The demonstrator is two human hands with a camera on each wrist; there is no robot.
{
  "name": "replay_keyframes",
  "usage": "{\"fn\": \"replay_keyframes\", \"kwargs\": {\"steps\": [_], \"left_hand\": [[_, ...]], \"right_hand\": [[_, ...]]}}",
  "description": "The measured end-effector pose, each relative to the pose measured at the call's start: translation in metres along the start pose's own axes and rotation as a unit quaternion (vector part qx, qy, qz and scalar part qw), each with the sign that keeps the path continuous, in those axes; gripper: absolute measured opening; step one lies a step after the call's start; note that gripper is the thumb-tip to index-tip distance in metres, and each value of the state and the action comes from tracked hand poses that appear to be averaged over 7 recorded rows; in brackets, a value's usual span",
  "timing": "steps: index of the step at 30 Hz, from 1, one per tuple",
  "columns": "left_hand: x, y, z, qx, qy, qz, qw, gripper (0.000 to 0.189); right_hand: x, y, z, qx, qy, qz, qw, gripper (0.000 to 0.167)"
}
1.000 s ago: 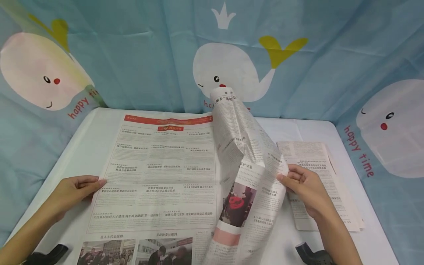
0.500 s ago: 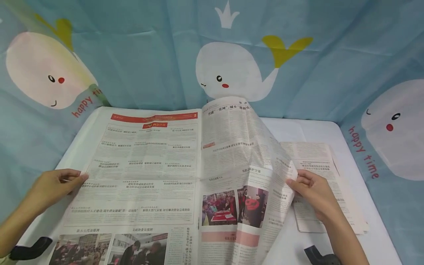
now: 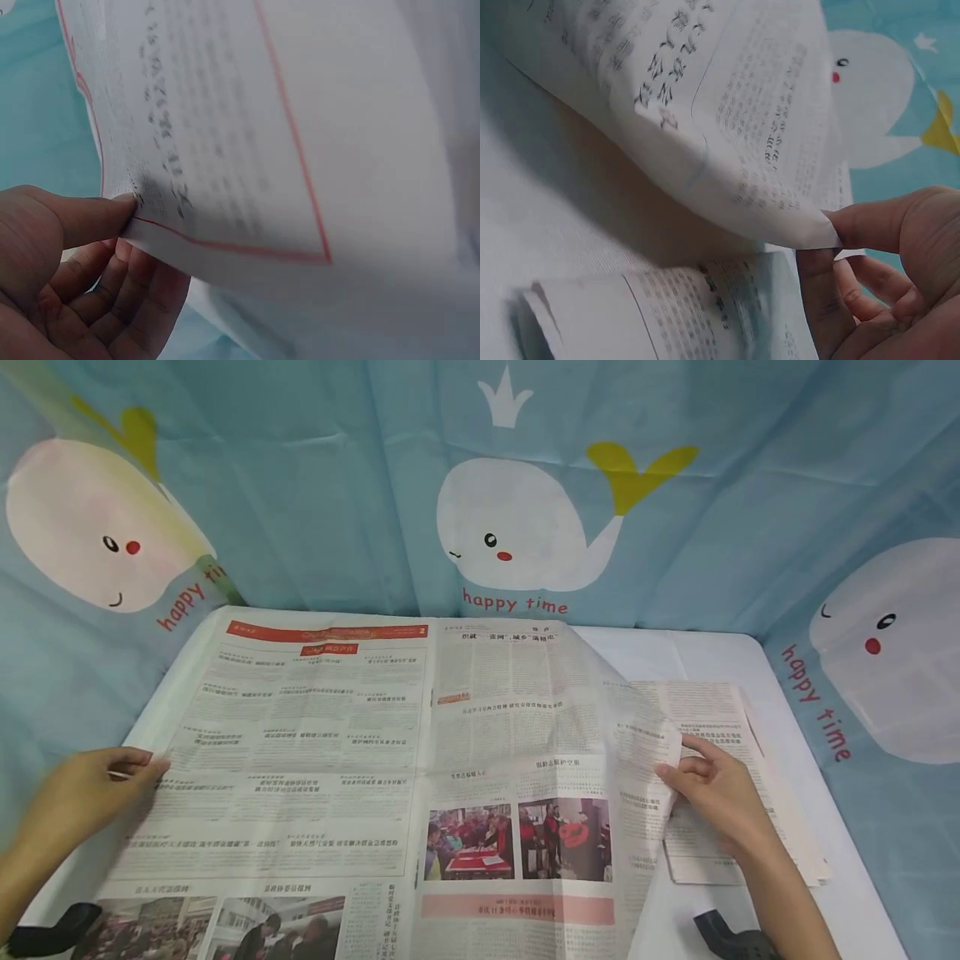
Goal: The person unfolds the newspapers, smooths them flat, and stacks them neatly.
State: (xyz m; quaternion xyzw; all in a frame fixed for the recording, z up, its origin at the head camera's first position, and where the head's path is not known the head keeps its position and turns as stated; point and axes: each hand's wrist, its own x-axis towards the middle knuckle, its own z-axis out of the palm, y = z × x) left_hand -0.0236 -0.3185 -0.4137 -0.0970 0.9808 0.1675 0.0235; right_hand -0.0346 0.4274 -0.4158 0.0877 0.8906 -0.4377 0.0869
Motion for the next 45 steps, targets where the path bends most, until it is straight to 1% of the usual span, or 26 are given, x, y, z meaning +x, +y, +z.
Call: {"fn": "replay_keyframes", "kwargs": {"steps": [3, 6, 9, 12, 15, 17, 20, 22, 24, 27, 29, 31, 35, 37, 41, 45], "left_hand": [[-0.003, 0.004, 0.0, 0.004, 0.014, -0.008, 0.9999, 0.047], [-0.005, 0.008, 0.001, 0.014, 0.025, -0.023, 0.9993, 0.045], [-0.007, 0.014, 0.005, 0.024, 0.037, -0.034, 0.9985, 0.042], [-0.008, 0.021, 0.009, 0.028, 0.047, -0.044, 0.9975, 0.039], [-0.01, 0.026, 0.009, 0.03, 0.053, -0.058, 0.9964, 0.037], [-0.008, 0.029, 0.011, 0.035, 0.054, -0.072, 0.9954, 0.037], [-0.007, 0.032, 0.014, 0.043, 0.044, -0.091, 0.9939, 0.036], [-0.006, 0.033, 0.015, 0.049, 0.034, -0.098, 0.9934, 0.036], [-0.006, 0.035, 0.016, 0.049, 0.025, -0.102, 0.9933, 0.036], [-0.006, 0.037, 0.018, 0.053, 0.025, -0.103, 0.993, 0.035], [-0.005, 0.039, 0.021, 0.056, 0.028, -0.108, 0.9922, 0.034], [-0.005, 0.04, 0.022, 0.061, 0.033, -0.111, 0.9914, 0.034], [-0.005, 0.042, 0.022, 0.066, 0.033, -0.122, 0.9897, 0.034], [-0.005, 0.043, 0.022, 0.066, 0.027, -0.128, 0.9892, 0.034], [-0.007, 0.042, 0.02, 0.061, 0.027, -0.128, 0.9896, 0.035], [-0.008, 0.039, 0.021, 0.06, 0.039, -0.12, 0.9903, 0.037]], "right_hand": [[0.006, 0.01, -0.007, -0.015, 0.006, -0.018, 0.9997, 0.085], [0.012, 0.02, -0.013, -0.018, 0.005, -0.033, 0.9993, 0.081], [0.021, 0.029, -0.014, -0.028, -0.001, -0.033, 0.999, 0.076], [0.029, 0.036, -0.011, -0.046, -0.009, -0.025, 0.9986, 0.073], [0.032, 0.036, -0.008, -0.059, -0.023, -0.019, 0.9978, 0.071], [0.032, 0.035, -0.008, -0.066, -0.033, -0.018, 0.9971, 0.07], [0.031, 0.031, -0.01, -0.076, -0.041, -0.03, 0.9958, 0.069], [0.028, 0.029, -0.011, -0.089, -0.036, -0.053, 0.994, 0.067], [0.026, 0.027, -0.012, -0.101, -0.017, -0.098, 0.99, 0.065], [0.023, 0.025, -0.015, -0.103, 0.019, -0.171, 0.9796, 0.062], [0.023, 0.025, -0.017, -0.107, 0.034, -0.199, 0.9735, 0.062], [0.026, 0.026, -0.016, -0.11, 0.03, -0.195, 0.9741, 0.063], [0.033, 0.029, -0.012, -0.141, 0.0, -0.153, 0.9782, 0.064], [0.032, 0.029, -0.012, -0.153, -0.001, -0.14, 0.9782, 0.063], [0.027, 0.028, -0.011, -0.177, 0.038, -0.134, 0.9742, 0.053], [0.024, 0.027, -0.005, -0.187, 0.08, -0.129, 0.9705, 0.042]]}}
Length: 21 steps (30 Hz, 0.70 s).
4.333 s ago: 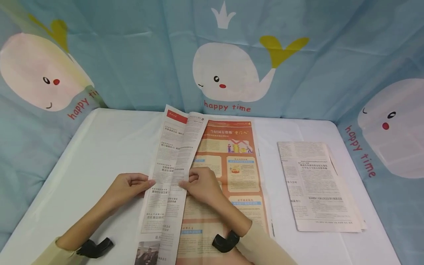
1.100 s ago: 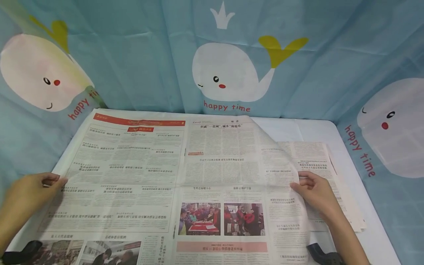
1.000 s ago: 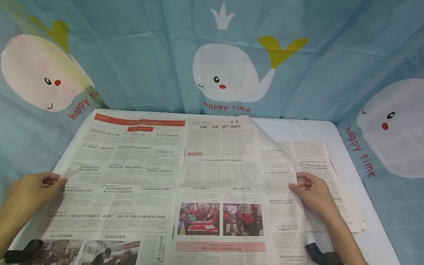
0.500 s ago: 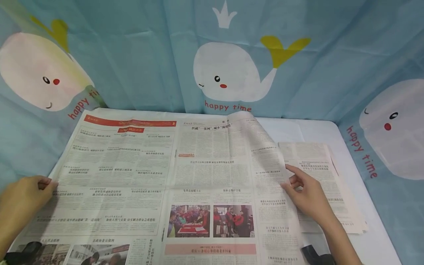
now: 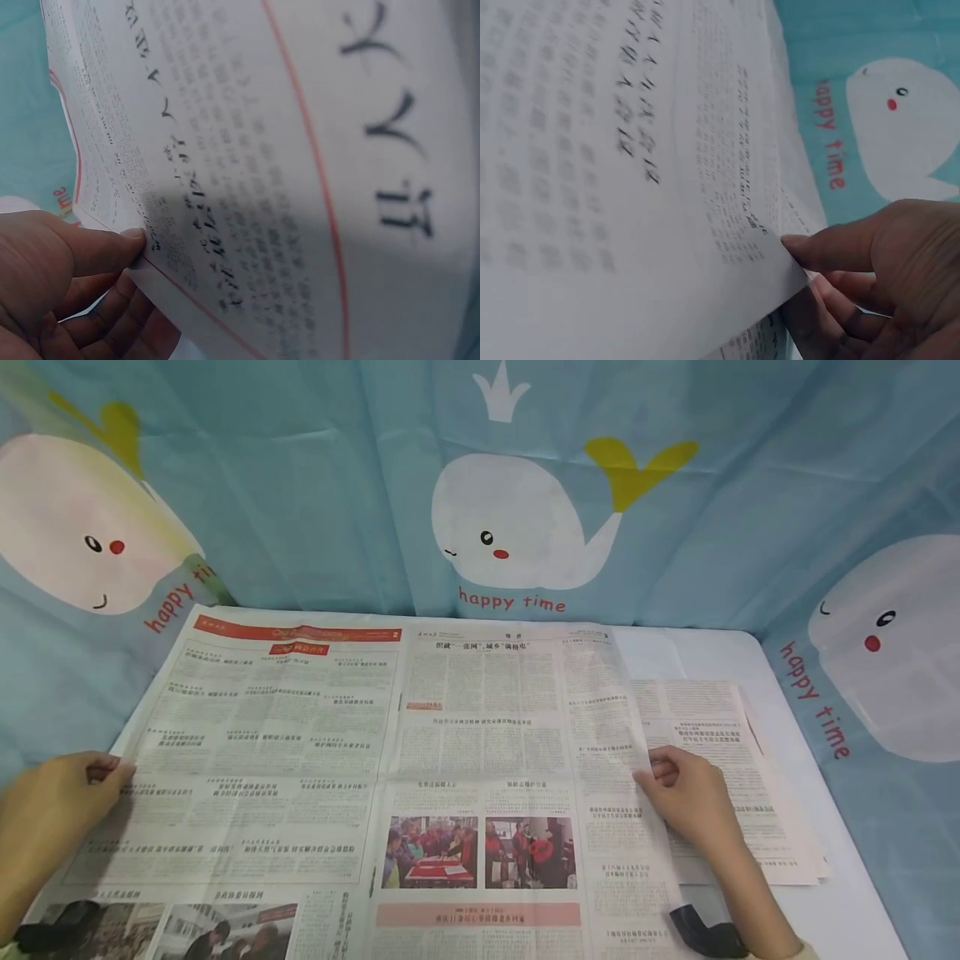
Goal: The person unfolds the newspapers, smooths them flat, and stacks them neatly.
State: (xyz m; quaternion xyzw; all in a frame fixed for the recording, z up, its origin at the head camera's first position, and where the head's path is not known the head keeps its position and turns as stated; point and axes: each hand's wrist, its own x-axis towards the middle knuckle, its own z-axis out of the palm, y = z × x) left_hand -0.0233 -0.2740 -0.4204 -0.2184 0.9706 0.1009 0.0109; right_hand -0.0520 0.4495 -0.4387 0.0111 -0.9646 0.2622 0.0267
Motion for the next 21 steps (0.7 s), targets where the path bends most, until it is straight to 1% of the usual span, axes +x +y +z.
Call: {"fn": "replay_keyframes", "kwargs": {"steps": [6, 9, 13, 17, 21], "left_hand": [[-0.001, -0.003, 0.001, 0.003, 0.007, 0.016, 0.9998, 0.038], [-0.001, -0.002, 0.001, -0.001, 0.006, 0.016, 0.9998, 0.038], [-0.002, -0.002, 0.001, -0.008, 0.008, 0.01, 0.9999, 0.038], [-0.003, -0.003, 0.001, -0.011, 0.011, 0.005, 0.9999, 0.037], [-0.003, -0.002, 0.002, -0.006, 0.016, 0.014, 0.9998, 0.039]], "right_hand": [[-0.006, -0.01, 0.006, -0.018, 0.043, 0.008, 0.9989, 0.032], [-0.005, -0.012, 0.007, -0.018, 0.056, 0.011, 0.9982, 0.028], [-0.006, -0.013, 0.008, -0.019, 0.061, 0.017, 0.9978, 0.022], [-0.007, -0.013, 0.01, -0.02, 0.06, 0.021, 0.9978, 0.02], [-0.007, -0.014, 0.011, -0.024, 0.066, 0.015, 0.9974, 0.022]]}}
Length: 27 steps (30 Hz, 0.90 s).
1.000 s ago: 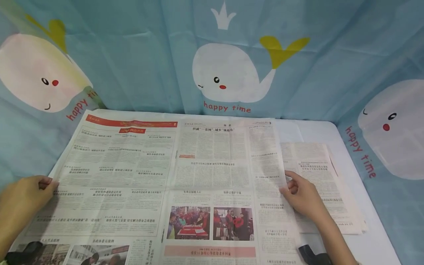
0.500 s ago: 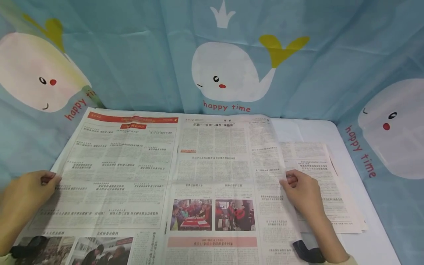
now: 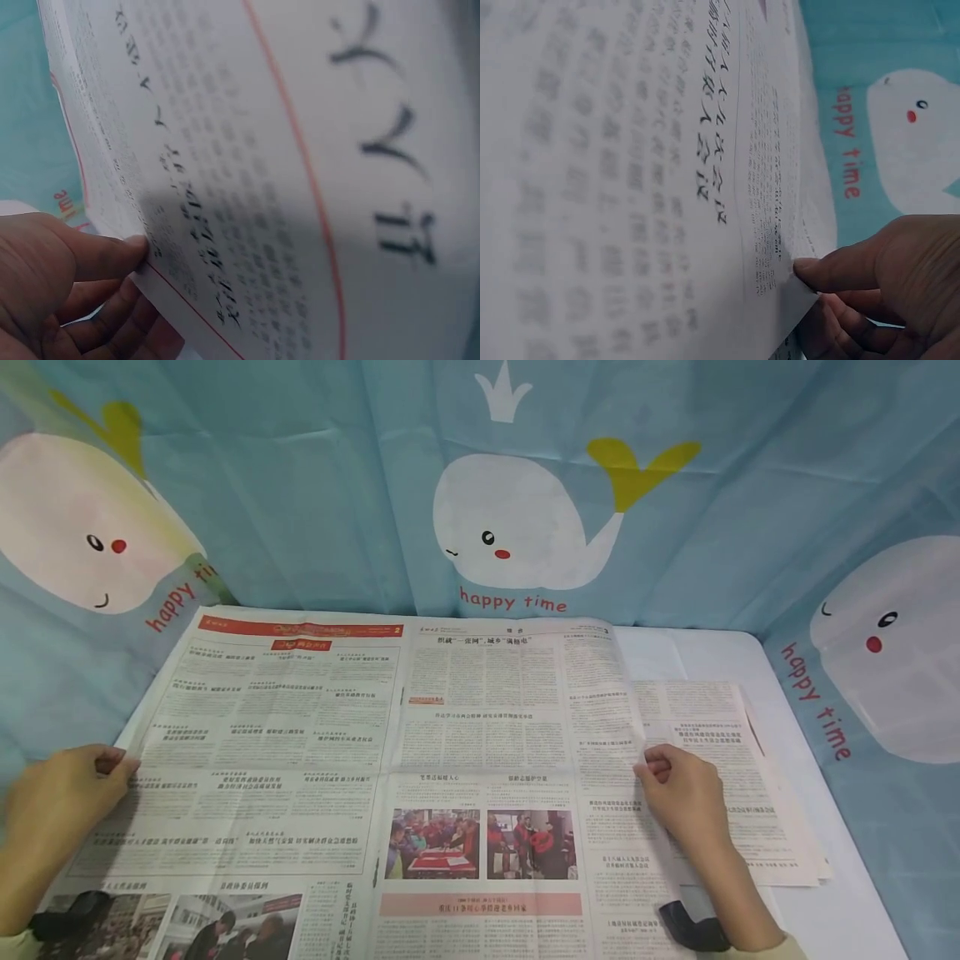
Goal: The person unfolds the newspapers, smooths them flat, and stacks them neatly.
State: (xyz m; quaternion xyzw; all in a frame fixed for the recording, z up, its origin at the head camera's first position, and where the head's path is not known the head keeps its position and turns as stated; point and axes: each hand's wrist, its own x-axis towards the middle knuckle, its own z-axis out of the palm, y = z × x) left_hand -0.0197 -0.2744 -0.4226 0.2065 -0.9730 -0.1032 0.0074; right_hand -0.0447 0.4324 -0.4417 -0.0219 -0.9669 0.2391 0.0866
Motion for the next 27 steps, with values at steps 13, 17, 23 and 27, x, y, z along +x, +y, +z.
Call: {"fn": "replay_keyframes", "kwargs": {"steps": [13, 17, 23, 27], "left_hand": [[-0.004, 0.006, 0.003, 0.011, 0.026, 0.044, 0.9986, 0.051], [-0.007, 0.013, 0.004, 0.011, 0.036, 0.063, 0.9973, 0.052], [-0.013, 0.039, 0.006, -0.018, 0.04, 0.126, 0.9911, 0.05], [-0.02, 0.066, 0.012, -0.046, 0.054, 0.175, 0.982, 0.047]], "right_hand": [[-0.001, 0.002, -0.003, -0.013, 0.011, -0.015, 0.9997, 0.028], [-0.003, 0.003, -0.003, -0.027, 0.023, -0.025, 0.999, 0.027], [-0.007, 0.003, -0.002, -0.041, 0.037, -0.029, 0.998, 0.03], [-0.009, 0.005, -0.002, -0.048, 0.034, -0.024, 0.998, 0.037]]}}
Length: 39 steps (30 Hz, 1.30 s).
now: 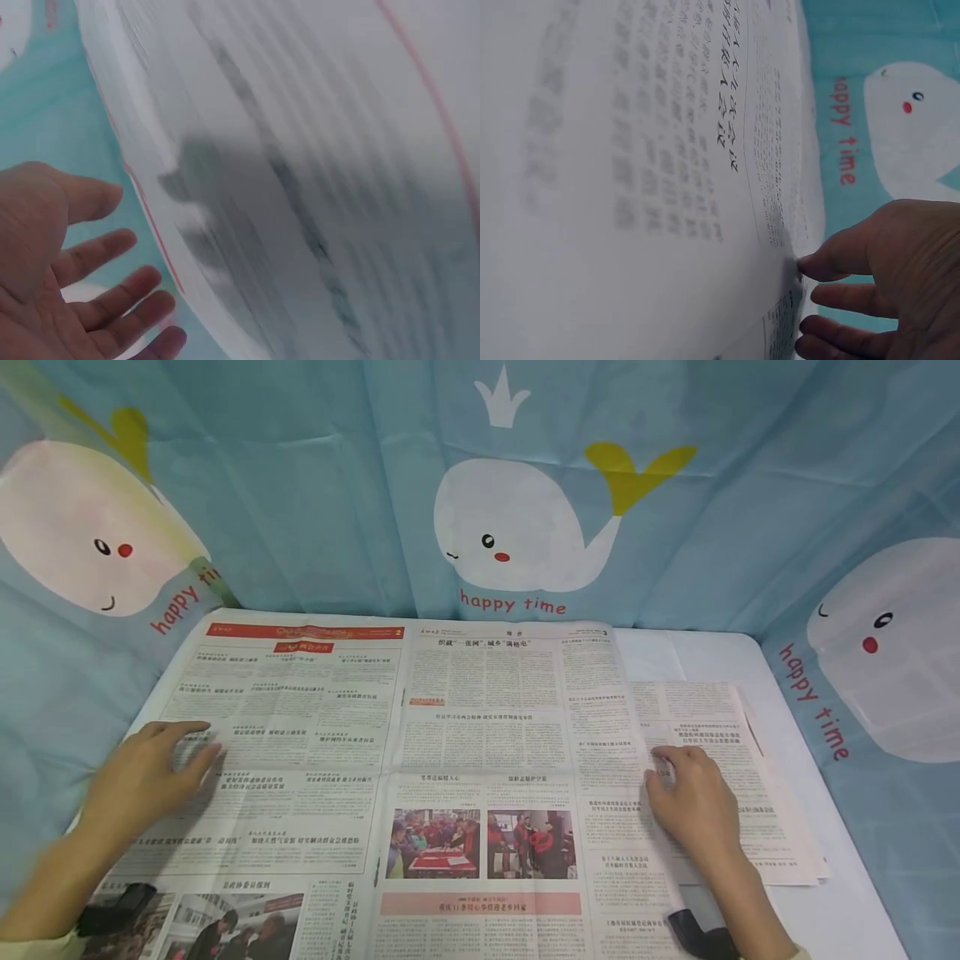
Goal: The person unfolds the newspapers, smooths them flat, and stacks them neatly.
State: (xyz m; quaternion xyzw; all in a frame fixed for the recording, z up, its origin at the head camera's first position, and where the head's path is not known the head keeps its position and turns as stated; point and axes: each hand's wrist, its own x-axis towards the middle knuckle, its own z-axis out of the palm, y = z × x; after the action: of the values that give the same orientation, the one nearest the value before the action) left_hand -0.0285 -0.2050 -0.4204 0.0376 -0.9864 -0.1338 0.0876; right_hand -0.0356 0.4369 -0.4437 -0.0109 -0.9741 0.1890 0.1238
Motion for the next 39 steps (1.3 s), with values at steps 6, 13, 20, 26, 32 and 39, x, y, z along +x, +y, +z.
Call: {"fn": "replay_keyframes", "kwargs": {"steps": [6, 13, 20, 26, 32, 39], "left_hand": [[0.003, 0.042, 0.008, -0.05, 0.018, 0.058, 0.9969, 0.04], [0.005, 0.075, 0.021, -0.086, 0.012, 0.086, 0.9925, 0.037], [0.005, 0.095, 0.033, -0.105, 0.001, 0.102, 0.9892, 0.034], [0.004, 0.1, 0.037, -0.105, -0.037, 0.094, 0.9893, 0.036], [0.0, 0.101, 0.037, -0.087, -0.096, 0.086, 0.9879, 0.047], [0.0, 0.102, 0.039, -0.068, -0.1, 0.103, 0.9873, 0.048]], "right_hand": [[-0.003, 0.003, 0.0, -0.021, -0.026, 0.013, 0.9993, 0.049], [-0.005, 0.005, -0.003, -0.035, -0.061, 0.017, 0.9973, 0.054], [-0.005, 0.004, -0.012, -0.053, -0.124, 0.017, 0.9908, 0.067], [-0.004, 0.006, -0.02, -0.067, -0.18, 0.006, 0.9813, 0.088], [-0.006, 0.013, -0.021, -0.067, -0.182, 0.003, 0.9811, 0.084], [-0.012, 0.016, -0.017, -0.072, -0.125, 0.003, 0.9896, 0.069]]}}
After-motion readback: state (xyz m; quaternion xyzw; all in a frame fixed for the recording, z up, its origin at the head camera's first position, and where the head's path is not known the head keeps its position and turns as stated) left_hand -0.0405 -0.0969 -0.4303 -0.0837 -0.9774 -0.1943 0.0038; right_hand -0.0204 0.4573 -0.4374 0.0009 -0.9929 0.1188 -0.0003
